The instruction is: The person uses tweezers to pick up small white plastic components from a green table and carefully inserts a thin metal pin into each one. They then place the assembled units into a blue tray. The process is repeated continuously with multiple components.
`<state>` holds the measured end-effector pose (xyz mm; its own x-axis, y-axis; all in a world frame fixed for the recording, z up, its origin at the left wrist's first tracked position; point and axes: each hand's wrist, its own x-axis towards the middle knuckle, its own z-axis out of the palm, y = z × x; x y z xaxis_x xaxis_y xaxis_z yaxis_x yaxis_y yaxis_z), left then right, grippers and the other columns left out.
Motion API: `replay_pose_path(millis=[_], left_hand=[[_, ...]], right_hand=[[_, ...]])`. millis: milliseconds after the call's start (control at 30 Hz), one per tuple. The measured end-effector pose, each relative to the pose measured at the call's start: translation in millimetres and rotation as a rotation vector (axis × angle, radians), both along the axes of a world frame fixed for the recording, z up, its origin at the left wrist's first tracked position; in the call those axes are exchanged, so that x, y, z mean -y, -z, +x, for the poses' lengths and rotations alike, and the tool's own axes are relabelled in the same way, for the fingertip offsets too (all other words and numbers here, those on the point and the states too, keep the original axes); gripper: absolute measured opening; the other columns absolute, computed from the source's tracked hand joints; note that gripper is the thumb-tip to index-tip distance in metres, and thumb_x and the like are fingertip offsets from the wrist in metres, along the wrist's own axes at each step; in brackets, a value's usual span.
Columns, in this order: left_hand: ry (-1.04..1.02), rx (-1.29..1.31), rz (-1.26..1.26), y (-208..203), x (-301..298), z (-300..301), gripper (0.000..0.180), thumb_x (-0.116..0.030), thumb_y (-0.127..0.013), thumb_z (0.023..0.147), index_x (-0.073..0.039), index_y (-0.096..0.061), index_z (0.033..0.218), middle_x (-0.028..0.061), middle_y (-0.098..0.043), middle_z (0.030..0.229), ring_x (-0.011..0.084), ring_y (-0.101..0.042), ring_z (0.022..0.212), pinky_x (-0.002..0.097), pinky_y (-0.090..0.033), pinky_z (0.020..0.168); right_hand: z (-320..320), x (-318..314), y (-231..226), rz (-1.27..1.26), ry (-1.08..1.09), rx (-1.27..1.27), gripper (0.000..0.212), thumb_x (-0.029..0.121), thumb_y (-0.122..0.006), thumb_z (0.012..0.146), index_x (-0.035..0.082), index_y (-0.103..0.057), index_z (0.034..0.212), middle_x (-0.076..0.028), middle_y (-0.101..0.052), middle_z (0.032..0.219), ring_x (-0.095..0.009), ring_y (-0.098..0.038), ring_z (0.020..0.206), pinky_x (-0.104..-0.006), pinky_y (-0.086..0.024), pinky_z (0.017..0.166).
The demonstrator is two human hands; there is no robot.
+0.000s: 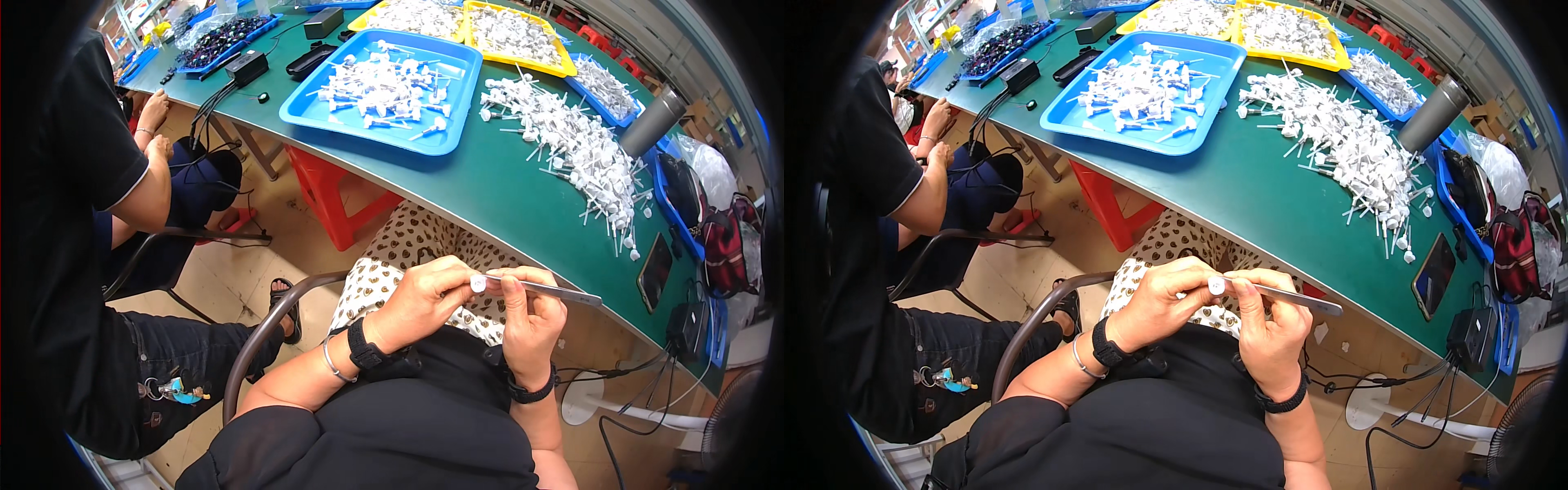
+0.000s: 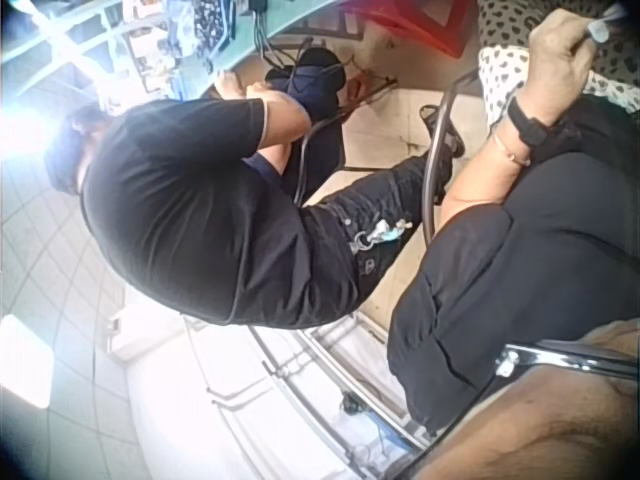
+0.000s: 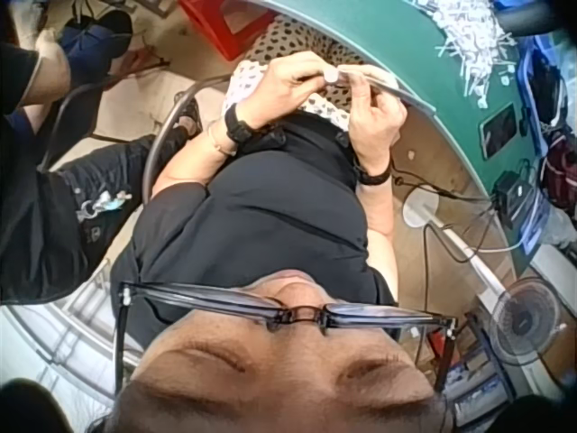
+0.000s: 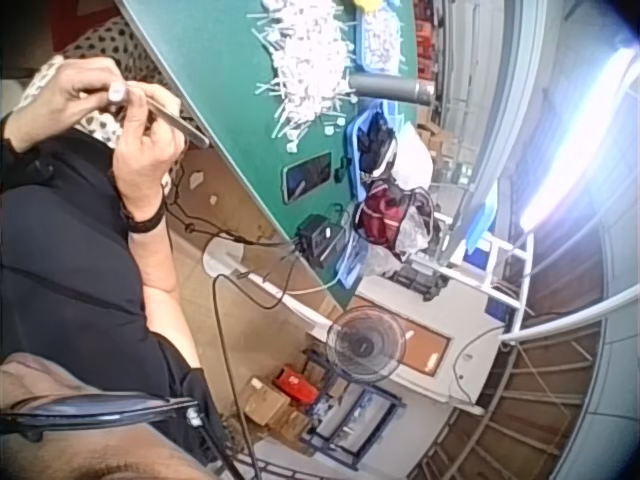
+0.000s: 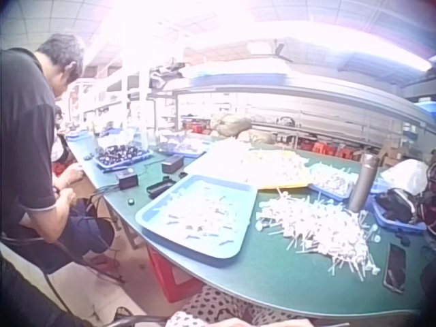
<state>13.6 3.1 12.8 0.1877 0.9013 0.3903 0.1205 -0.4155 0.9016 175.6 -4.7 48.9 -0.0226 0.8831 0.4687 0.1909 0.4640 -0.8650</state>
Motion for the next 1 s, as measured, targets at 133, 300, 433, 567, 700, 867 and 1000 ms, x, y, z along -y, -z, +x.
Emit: replay_pose_path(millis=[133, 300, 433, 567, 700, 867, 1000], left_hand=[[0.004, -0.023, -0.006, -1.4, -0.3, -0.7, 0.01, -0.005, -0.067, 0.093, 0.0, -0.07, 0.101, 0.0074, -0.067, 0.086, 0.0136, -0.068, 0.073, 0.0253, -0.055, 0.063], [0.007, -0.027, -0.01, 1.6, -0.5, -1.0, 0.011, -0.006, -0.066, 0.093, 0.001, -0.07, 0.101, 0.0076, -0.067, 0.087, 0.0138, -0.068, 0.073, 0.0255, -0.055, 0.063], [0.018, -0.01, -0.024, 3.3, -0.6, -0.8, 0.011, -0.007, -0.066, 0.094, 0.001, -0.07, 0.101, 0.0077, -0.067, 0.087, 0.0137, -0.068, 0.073, 0.0255, -0.055, 0.063], [0.025, 0.023, -0.063, 3.0, 0.7, 0.0, 0.012, -0.007, -0.065, 0.095, 0.001, -0.07, 0.102, 0.0078, -0.067, 0.087, 0.0137, -0.067, 0.072, 0.0253, -0.055, 0.062], [0.022, 0.068, -0.077, 2.8, 2.3, 1.0, 0.012, -0.004, -0.065, 0.093, 0.0, -0.07, 0.103, 0.0077, -0.067, 0.086, 0.0144, -0.067, 0.072, 0.026, -0.054, 0.062], [0.018, 0.087, -0.077, 4.2, 2.5, 2.4, 0.015, 0.003, -0.064, 0.09, 0.0, -0.069, 0.104, 0.0078, -0.065, 0.085, 0.016, -0.068, 0.072, 0.0274, -0.054, 0.062], [0.03, 0.077, -0.064, 3.3, 2.3, 1.3, 0.014, 0.002, -0.063, 0.09, 0.0, -0.069, 0.103, 0.0081, -0.066, 0.086, 0.0162, -0.068, 0.072, 0.0274, -0.054, 0.063]], right_hand=[[-0.6, -0.3, -0.5, -0.005, -0.002, -0.009, 0.006, 0.002, -0.064, 0.095, -0.003, -0.064, 0.097, -0.009, -0.072, 0.087, -0.014, -0.068, 0.074, -0.0252, -0.054, 0.066], [2.5, 0.8, -2.2, -0.036, -0.04, 0.068, 0.01, 0.004, -0.059, 0.099, -0.005, -0.06, 0.1, -0.012, -0.07, 0.093, -0.016, -0.069, 0.082, -0.0281, -0.057, 0.077], [2.6, 1.2, -1.4, -0.035, -0.033, 0.056, 0.01, 0.004, -0.058, 0.099, -0.005, -0.06, 0.1, -0.012, -0.07, 0.091, -0.016, -0.069, 0.081, -0.0281, -0.057, 0.076], [-0.1, -0.3, 0.3, -0.007, -0.011, -0.035, 0.006, 0.002, -0.061, 0.096, -0.005, -0.063, 0.097, -0.011, -0.071, 0.086, -0.016, -0.07, 0.076, -0.0263, -0.056, 0.067], [0.6, -0.1, 1.4, 0.009, -0.015, -0.009, 0.006, 0.002, -0.061, 0.096, -0.005, -0.062, 0.097, -0.011, -0.071, 0.086, -0.017, -0.071, 0.076, -0.0268, -0.057, 0.067], [-0.3, 0.3, 4.2, 0.058, 0.009, 0.068, 0.005, 0.002, -0.063, 0.095, -0.003, -0.063, 0.096, -0.01, -0.071, 0.086, -0.016, -0.07, 0.073, -0.0268, -0.055, 0.065], [0.8, -1.3, 4.0, 0.143, 0.016, 0.21, 0.003, 0.001, -0.064, 0.094, -0.002, -0.064, 0.095, -0.009, -0.07, 0.085, -0.016, -0.066, 0.068, -0.0277, -0.053, 0.061]])
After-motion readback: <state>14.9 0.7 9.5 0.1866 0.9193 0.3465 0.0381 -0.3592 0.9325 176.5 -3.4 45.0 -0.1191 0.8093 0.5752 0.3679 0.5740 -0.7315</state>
